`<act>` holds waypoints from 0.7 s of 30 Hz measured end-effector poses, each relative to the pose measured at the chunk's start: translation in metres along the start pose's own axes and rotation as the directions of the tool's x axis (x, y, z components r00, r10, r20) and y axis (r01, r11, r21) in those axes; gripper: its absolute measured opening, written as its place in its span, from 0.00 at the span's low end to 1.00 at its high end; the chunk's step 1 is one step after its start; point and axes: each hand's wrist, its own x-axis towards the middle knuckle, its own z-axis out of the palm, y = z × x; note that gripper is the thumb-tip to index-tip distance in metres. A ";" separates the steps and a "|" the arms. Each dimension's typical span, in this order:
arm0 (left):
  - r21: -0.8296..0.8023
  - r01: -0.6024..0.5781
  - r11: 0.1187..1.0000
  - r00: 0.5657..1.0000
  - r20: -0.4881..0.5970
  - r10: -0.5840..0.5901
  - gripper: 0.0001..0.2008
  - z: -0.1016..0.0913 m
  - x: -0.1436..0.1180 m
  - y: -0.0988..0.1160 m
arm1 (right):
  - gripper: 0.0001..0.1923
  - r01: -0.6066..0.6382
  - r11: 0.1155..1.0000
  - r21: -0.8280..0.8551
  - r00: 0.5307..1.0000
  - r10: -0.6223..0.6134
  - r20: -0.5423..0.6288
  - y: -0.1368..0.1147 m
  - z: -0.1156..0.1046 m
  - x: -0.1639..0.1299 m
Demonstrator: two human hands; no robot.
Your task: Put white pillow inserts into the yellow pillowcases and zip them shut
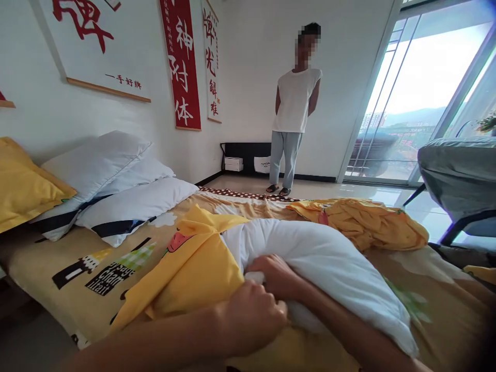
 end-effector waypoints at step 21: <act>0.137 -0.333 0.933 0.829 -0.428 0.359 0.07 0.038 -0.040 0.008 | 0.11 0.066 0.874 -0.482 0.976 -0.156 -0.150 -0.034 0.049 -0.012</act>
